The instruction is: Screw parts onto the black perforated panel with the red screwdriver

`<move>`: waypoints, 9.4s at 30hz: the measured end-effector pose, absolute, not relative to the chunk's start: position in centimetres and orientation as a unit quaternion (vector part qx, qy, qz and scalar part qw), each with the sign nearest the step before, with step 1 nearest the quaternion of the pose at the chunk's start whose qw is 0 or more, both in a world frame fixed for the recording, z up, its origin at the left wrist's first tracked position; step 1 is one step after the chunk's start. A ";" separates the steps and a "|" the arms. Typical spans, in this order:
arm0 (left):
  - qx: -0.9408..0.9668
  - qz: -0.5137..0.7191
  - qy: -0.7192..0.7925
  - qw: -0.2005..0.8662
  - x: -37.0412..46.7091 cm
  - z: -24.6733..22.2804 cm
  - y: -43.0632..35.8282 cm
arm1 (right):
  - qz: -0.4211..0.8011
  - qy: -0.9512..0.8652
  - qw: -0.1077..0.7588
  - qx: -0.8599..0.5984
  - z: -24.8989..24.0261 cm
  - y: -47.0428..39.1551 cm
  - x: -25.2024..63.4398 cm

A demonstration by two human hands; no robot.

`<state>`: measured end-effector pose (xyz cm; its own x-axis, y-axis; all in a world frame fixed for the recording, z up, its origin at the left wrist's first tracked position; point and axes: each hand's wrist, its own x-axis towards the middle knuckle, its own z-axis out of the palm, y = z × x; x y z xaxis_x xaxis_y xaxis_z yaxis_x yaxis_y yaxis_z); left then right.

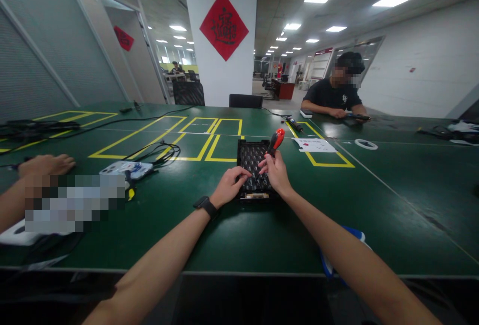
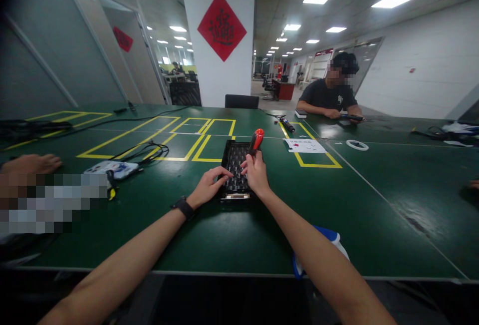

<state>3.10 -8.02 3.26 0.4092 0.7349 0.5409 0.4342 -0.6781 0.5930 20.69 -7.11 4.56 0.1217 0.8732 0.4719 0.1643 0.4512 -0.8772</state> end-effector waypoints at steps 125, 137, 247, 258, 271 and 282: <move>0.864 0.329 0.297 0.239 3.7 4.2 -9.4 | 0.159 -0.552 0.700 -0.425 5.7 -9.5 20.1; 0.887 0.285 0.286 0.223 3.5 4.2 -9.4 | 0.191 -0.556 0.688 -0.425 5.0 -8.9 20.0; 0.814 0.354 0.326 0.327 6.7 3.9 -7.3 | 0.367 -0.560 0.664 -0.334 5.1 -10.1 20.3; 0.809 0.354 0.270 0.385 6.6 4.4 -7.7 | 0.374 -0.568 0.649 -0.341 5.4 -10.2 20.2; 0.799 0.367 0.307 0.366 6.6 4.4 -7.5 | 0.384 -0.574 0.649 -0.320 5.3 -10.2 20.4; 0.806 0.369 0.292 0.360 6.7 4.4 -7.6 | 0.370 -0.570 0.655 -0.330 5.3 -10.1 20.3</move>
